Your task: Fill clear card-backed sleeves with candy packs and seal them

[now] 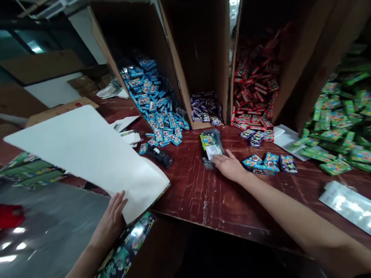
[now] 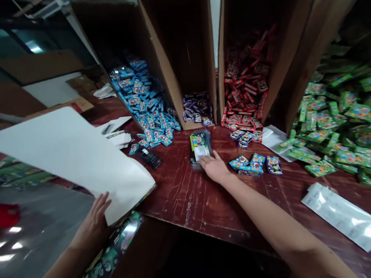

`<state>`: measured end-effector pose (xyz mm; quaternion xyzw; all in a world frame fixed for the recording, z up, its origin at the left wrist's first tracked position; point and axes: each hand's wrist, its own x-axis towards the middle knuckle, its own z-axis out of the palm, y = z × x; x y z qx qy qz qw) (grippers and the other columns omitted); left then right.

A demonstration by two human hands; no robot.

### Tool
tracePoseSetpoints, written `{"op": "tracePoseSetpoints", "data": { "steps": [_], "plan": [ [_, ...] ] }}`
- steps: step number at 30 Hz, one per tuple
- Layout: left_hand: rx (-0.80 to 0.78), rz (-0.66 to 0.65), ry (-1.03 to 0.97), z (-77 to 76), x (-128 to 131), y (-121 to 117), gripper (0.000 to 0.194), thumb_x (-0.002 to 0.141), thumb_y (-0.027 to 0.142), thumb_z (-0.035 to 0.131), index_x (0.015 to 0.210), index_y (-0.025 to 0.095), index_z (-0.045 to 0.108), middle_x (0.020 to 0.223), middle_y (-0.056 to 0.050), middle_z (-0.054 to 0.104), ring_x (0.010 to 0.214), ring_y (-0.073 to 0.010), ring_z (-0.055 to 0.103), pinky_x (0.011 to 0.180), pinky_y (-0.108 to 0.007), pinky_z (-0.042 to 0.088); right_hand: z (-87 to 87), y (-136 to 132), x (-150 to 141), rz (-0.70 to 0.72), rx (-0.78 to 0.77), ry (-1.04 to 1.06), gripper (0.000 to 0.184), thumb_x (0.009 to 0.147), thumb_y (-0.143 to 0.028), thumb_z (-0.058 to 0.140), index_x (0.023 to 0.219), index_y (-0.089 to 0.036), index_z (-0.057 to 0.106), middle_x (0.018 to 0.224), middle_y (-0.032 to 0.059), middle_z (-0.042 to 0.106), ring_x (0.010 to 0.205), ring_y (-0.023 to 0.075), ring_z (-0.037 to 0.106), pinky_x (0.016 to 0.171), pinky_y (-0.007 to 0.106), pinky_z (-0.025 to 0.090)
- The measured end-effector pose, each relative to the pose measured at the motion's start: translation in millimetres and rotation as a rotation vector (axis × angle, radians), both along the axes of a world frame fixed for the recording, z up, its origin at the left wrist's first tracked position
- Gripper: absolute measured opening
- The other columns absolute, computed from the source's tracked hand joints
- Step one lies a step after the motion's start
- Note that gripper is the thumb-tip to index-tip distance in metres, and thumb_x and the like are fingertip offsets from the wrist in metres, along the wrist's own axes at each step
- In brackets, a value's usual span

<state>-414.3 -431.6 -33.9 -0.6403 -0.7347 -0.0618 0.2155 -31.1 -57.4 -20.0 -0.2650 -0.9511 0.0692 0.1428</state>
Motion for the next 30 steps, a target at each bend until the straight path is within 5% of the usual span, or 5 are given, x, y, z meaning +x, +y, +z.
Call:
{"op": "tracePoseSetpoints", "data": {
  "steps": [4,8,15,23,30],
  "plan": [
    [-0.041,0.014,-0.095,29.3,0,-8,0.061,0.088,0.011,0.045,0.148,0.012,0.039,0.155,-0.021,0.043,0.150,-0.0344,0.029,0.121,-0.058,0.024,5.5,17,11,-0.036,0.077,0.052,0.033,0.095,-0.010,0.048,0.118,-0.021,0.069,0.117,0.0093,0.076,0.107,0.0212,0.072,0.099,0.035,0.052],
    [0.482,0.290,-0.371,67.6,73,23,0.059,0.088,0.025,0.062,0.144,0.016,0.046,0.164,-0.018,0.028,0.152,-0.0383,0.023,0.122,-0.061,0.021,29.8,-6,24,-0.138,0.173,0.266,0.032,0.100,-0.016,0.045,0.126,-0.015,0.064,0.123,0.0145,0.072,0.106,0.0255,0.073,0.093,0.040,0.056],
    [0.112,0.181,-2.256,97.7,230,199,0.058,0.079,0.055,0.074,0.114,0.010,0.068,0.112,-0.021,0.072,0.099,-0.0339,0.070,0.084,-0.046,0.057,69.2,-102,66,0.657,0.118,0.464,0.025,0.094,-0.021,0.061,0.118,-0.018,0.067,0.119,0.0020,0.075,0.108,0.0173,0.072,0.102,0.033,0.057],
    [-0.466,-0.185,-1.680,82.1,285,275,0.029,0.089,0.042,0.065,0.093,0.013,0.069,0.085,-0.003,0.067,0.078,-0.0161,0.057,0.073,-0.027,0.045,73.7,-21,106,0.022,-0.068,0.320,0.049,0.099,-0.031,0.055,0.144,-0.011,0.047,0.141,0.0173,0.059,0.131,0.0279,0.056,0.109,0.048,0.051],
    [-0.568,-0.256,-1.545,87.2,309,310,0.024,0.090,0.037,0.057,0.083,0.014,0.064,0.077,0.001,0.057,0.072,-0.0135,0.046,0.068,-0.025,0.039,69.9,2,107,-0.094,-0.026,0.260,0.034,0.097,-0.031,0.060,0.126,-0.013,0.063,0.114,0.0132,0.071,0.105,0.0291,0.067,0.092,0.049,0.056]
  ]
}}
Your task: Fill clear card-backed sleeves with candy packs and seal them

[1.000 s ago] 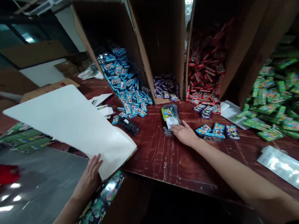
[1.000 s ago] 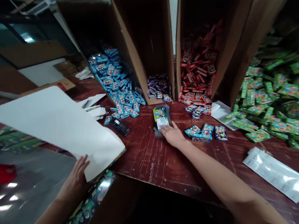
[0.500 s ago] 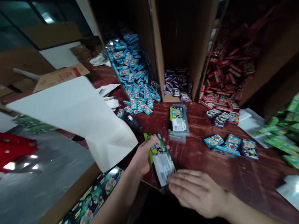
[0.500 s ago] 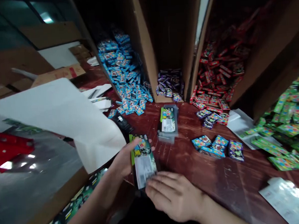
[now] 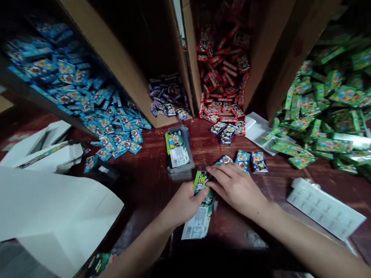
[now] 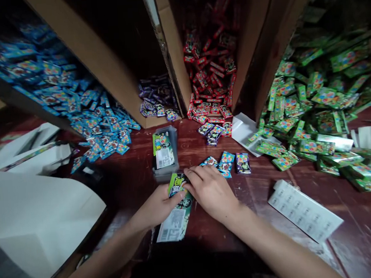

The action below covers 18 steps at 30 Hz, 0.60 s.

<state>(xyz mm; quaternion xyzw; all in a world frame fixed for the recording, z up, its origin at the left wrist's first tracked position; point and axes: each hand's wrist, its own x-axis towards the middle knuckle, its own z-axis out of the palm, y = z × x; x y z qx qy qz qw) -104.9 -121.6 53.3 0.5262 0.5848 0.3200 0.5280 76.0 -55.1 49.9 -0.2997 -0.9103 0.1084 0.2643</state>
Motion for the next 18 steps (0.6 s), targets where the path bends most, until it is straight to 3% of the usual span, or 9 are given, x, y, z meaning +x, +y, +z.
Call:
{"op": "tracePoseSetpoints", "data": {
  "steps": [2,8,10,15,18],
  "plan": [
    [-0.039,0.056,-0.084,1.9,1,3,0.021,0.088,0.035,0.061,0.084,0.015,0.064,0.078,0.001,0.056,0.073,-0.0135,0.046,0.069,-0.025,0.039,-1.4,1,0,-0.020,0.016,0.034,0.037,0.098,-0.031,0.059,0.131,-0.014,0.060,0.119,0.0140,0.068,0.109,0.0286,0.064,0.096,0.049,0.055],
    [-0.148,0.142,-0.311,1.9,-5,-3,0.021,0.083,0.036,0.069,0.087,0.015,0.066,0.080,0.000,0.059,0.074,-0.0138,0.048,0.070,-0.026,0.039,-4.0,8,-6,0.059,-0.144,0.117,0.034,0.097,-0.033,0.061,0.127,-0.018,0.060,0.115,0.0117,0.063,0.107,0.0250,0.060,0.093,0.044,0.055],
    [-0.149,0.138,-0.302,-0.5,-7,-6,0.022,0.083,0.037,0.069,0.087,0.015,0.067,0.080,0.000,0.059,0.074,-0.0140,0.048,0.070,-0.026,0.038,-3.0,8,-10,0.080,-0.203,0.125,0.032,0.094,-0.033,0.065,0.123,-0.020,0.060,0.113,0.0104,0.064,0.105,0.0253,0.060,0.091,0.045,0.055],
    [-0.060,0.180,-0.223,0.0,-19,-12,0.020,0.087,0.035,0.065,0.086,0.015,0.066,0.081,0.000,0.059,0.075,-0.0138,0.047,0.070,-0.026,0.038,2.4,7,-26,0.117,-0.299,0.088,0.007,0.095,-0.027,0.063,0.101,-0.022,0.064,0.101,0.0064,0.063,0.097,0.0235,0.059,0.086,0.041,0.053],
    [-0.035,0.204,-0.159,7.0,-35,-19,0.021,0.089,0.036,0.065,0.087,0.015,0.068,0.081,-0.001,0.062,0.074,-0.0144,0.050,0.069,-0.026,0.040,3.5,12,-37,0.087,-0.303,0.155,0.023,0.092,-0.030,0.068,0.111,-0.021,0.061,0.108,0.0080,0.061,0.103,0.0244,0.058,0.089,0.041,0.052]
  ]
}}
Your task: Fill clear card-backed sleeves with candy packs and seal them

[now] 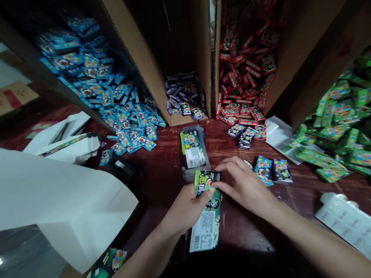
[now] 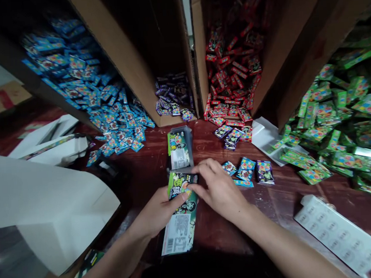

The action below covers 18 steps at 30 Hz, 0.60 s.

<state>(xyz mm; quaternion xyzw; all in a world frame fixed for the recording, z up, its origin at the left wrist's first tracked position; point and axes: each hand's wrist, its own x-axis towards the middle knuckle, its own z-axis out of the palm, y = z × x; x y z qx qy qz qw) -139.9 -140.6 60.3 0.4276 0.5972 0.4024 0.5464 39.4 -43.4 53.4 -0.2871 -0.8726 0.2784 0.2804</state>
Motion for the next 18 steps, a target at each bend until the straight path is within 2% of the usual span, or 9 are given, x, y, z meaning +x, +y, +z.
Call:
{"op": "tracePoseSetpoints", "data": {
  "steps": [2,6,9,12,16,18],
  "plan": [
    [-0.020,0.011,0.001,3.5,-10,-7,0.024,0.089,0.038,0.065,0.090,0.015,0.070,0.084,-0.003,0.066,0.075,-0.0157,0.054,0.070,-0.027,0.043,-1.1,3,-7,-0.008,0.004,0.027,0.026,0.091,-0.033,0.069,0.113,-0.021,0.060,0.107,0.0078,0.061,0.103,0.0247,0.059,0.089,0.041,0.052],
    [-0.054,0.064,-0.066,1.4,-20,-17,0.029,0.090,0.041,0.064,0.098,0.015,0.073,0.094,-0.007,0.070,0.081,-0.0196,0.061,0.074,-0.030,0.048,-4.4,3,-18,0.035,-0.010,0.046,0.010,0.095,-0.026,0.064,0.104,-0.022,0.065,0.102,0.0061,0.063,0.098,0.0220,0.060,0.086,0.037,0.052],
    [-0.044,0.099,-0.073,-0.6,-22,-20,0.031,0.089,0.043,0.066,0.098,0.015,0.072,0.092,-0.006,0.070,0.079,-0.0185,0.060,0.072,-0.029,0.048,-2.7,3,-18,0.087,-0.172,0.049,0.005,0.095,-0.023,0.063,0.098,-0.022,0.067,0.094,0.0032,0.066,0.090,0.0185,0.063,0.080,0.033,0.052],
    [-0.033,0.047,0.000,5.4,-25,-18,0.029,0.089,0.043,0.065,0.093,0.016,0.072,0.089,-0.005,0.069,0.079,-0.0184,0.059,0.071,-0.028,0.047,4.9,10,-12,0.136,-0.313,0.021,0.005,0.095,-0.026,0.064,0.095,-0.023,0.068,0.089,0.0003,0.069,0.082,0.0156,0.065,0.075,0.030,0.052],
    [-0.012,-0.037,0.077,16.1,-32,-14,0.026,0.090,0.041,0.064,0.093,0.016,0.072,0.088,-0.004,0.069,0.081,-0.0194,0.060,0.073,-0.028,0.047,18.3,24,-7,0.054,-0.116,0.025,0.013,0.091,-0.032,0.069,0.099,-0.023,0.067,0.096,0.0028,0.068,0.086,0.0174,0.064,0.076,0.031,0.050],
    [-0.004,-0.038,0.066,16.6,-35,-13,0.026,0.089,0.041,0.064,0.094,0.016,0.072,0.088,-0.004,0.069,0.079,-0.0191,0.059,0.073,-0.028,0.047,22.6,27,-9,0.090,-0.038,-0.003,0.011,0.092,-0.034,0.068,0.095,-0.023,0.067,0.093,0.0026,0.068,0.087,0.0179,0.063,0.078,0.032,0.049]
  ]
}}
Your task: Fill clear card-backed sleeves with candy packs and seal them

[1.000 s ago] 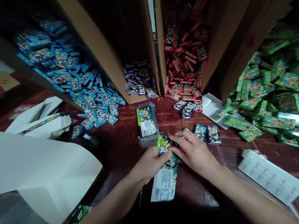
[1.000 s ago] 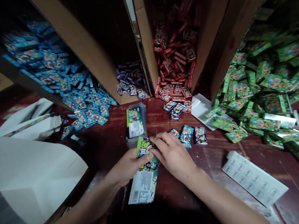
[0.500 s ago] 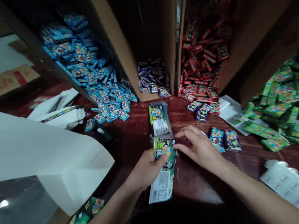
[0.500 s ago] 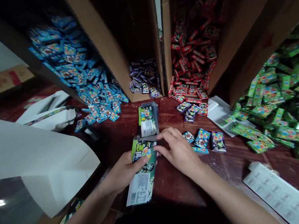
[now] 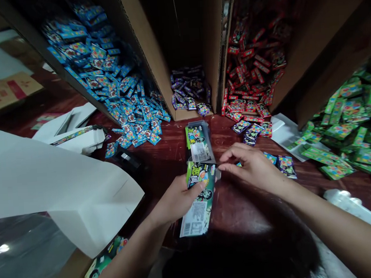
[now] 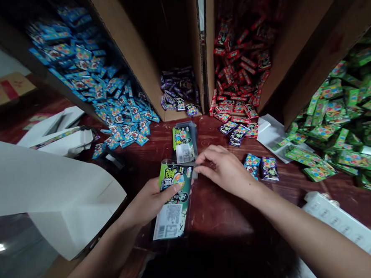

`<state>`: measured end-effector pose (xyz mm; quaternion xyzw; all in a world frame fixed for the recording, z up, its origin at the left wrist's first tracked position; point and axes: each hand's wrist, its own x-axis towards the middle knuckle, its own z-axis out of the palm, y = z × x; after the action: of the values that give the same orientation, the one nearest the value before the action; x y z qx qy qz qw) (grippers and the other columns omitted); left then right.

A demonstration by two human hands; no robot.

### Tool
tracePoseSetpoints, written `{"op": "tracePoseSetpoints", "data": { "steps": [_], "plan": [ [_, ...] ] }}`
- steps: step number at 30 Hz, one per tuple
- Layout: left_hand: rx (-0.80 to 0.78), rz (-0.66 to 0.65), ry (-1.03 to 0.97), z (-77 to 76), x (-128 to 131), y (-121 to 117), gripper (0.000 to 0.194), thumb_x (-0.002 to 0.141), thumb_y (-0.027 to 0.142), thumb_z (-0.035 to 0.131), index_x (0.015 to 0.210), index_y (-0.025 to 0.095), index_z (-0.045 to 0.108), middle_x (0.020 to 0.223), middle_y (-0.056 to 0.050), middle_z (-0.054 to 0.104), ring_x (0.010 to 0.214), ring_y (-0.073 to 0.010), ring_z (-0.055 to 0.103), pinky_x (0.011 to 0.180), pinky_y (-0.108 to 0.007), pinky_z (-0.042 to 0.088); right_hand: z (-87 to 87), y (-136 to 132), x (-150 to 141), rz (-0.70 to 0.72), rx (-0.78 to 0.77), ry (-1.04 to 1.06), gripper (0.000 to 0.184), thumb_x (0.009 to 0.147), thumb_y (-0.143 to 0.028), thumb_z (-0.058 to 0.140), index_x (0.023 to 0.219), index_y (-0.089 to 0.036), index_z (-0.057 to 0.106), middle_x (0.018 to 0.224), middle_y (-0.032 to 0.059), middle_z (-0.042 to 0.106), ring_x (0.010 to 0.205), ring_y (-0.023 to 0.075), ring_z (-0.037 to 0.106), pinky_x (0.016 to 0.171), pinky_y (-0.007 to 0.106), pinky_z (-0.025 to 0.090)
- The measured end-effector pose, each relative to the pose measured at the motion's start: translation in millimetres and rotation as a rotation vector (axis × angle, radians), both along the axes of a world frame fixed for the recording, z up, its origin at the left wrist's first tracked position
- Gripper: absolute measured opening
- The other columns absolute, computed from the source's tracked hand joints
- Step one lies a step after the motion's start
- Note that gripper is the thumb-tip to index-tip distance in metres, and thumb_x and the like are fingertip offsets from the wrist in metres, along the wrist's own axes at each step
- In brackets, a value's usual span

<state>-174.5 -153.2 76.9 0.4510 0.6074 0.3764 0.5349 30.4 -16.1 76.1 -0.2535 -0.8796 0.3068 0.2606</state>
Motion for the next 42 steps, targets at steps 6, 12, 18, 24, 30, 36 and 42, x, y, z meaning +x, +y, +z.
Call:
{"op": "tracePoseSetpoints", "data": {
  "steps": [6,12,18,24,30,36,42],
  "plan": [
    [-0.051,0.017,-0.119,-10.9,-7,-2,0.028,0.087,0.042,0.067,0.094,0.016,0.071,0.086,-0.004,0.069,0.075,-0.0172,0.059,0.070,-0.027,0.047,10.7,-3,4,0.136,-0.057,-0.164,0.017,0.099,-0.036,0.056,0.091,-0.021,0.060,0.091,0.0031,0.066,0.088,0.0181,0.060,0.079,0.032,0.046],
    [-0.005,-0.167,0.000,-8.9,-11,-3,0.029,0.090,0.043,0.062,0.080,0.016,0.068,0.074,-0.001,0.062,0.069,-0.0141,0.051,0.065,-0.024,0.041,19.9,-4,10,0.335,-0.069,-0.288,0.019,0.102,-0.035,0.051,0.091,-0.022,0.059,0.090,0.0028,0.063,0.088,0.0182,0.058,0.077,0.031,0.046],
    [0.120,-0.220,0.230,-3.8,-2,0,0.031,0.096,0.039,0.052,0.082,0.016,0.067,0.073,0.000,0.059,0.066,-0.0135,0.049,0.062,-0.023,0.039,15.8,-5,-4,0.195,0.018,-0.251,0.012,0.095,-0.035,0.063,0.092,-0.023,0.063,0.090,0.0019,0.069,0.089,0.0190,0.060,0.081,0.032,0.046],
    [0.119,-0.199,0.208,-11.9,-2,0,0.028,0.096,0.035,0.050,0.080,0.017,0.064,0.072,0.001,0.057,0.066,-0.0128,0.047,0.062,-0.023,0.038,17.8,-14,-10,0.164,-0.097,-0.251,0.017,0.091,-0.037,0.069,0.091,-0.023,0.059,0.079,-0.0013,0.065,0.077,0.0162,0.059,0.071,0.028,0.045],
    [0.133,-0.234,0.235,-2.4,-5,4,0.025,0.092,0.033,0.053,0.076,0.017,0.063,0.069,0.002,0.055,0.063,-0.0129,0.044,0.058,-0.025,0.035,12.1,-11,-11,0.277,-0.033,-0.320,0.017,0.094,-0.042,0.065,0.086,-0.027,0.068,0.084,-0.0013,0.069,0.084,0.0184,0.063,0.076,0.032,0.046],
    [-0.046,-0.536,-0.227,2.8,-16,-8,0.025,0.077,0.034,0.075,0.096,0.020,0.066,0.084,0.000,0.061,0.073,-0.0144,0.054,0.069,-0.025,0.046,24.7,-10,1,0.451,-0.095,-0.276,0.020,0.098,-0.038,0.057,0.089,-0.030,0.073,0.081,-0.0017,0.072,0.077,0.0170,0.067,0.077,0.031,0.053],
    [-0.149,-0.162,-0.341,-29.9,-5,-25,0.041,0.067,0.040,0.086,0.099,0.016,0.076,0.094,-0.005,0.073,0.081,-0.0180,0.065,0.080,-0.030,0.052,15.8,-22,18,0.327,-0.338,-0.202,0.023,0.099,-0.043,0.054,0.097,-0.029,0.072,0.090,-0.0002,0.073,0.087,0.0186,0.070,0.081,0.031,0.057]
  ]
}}
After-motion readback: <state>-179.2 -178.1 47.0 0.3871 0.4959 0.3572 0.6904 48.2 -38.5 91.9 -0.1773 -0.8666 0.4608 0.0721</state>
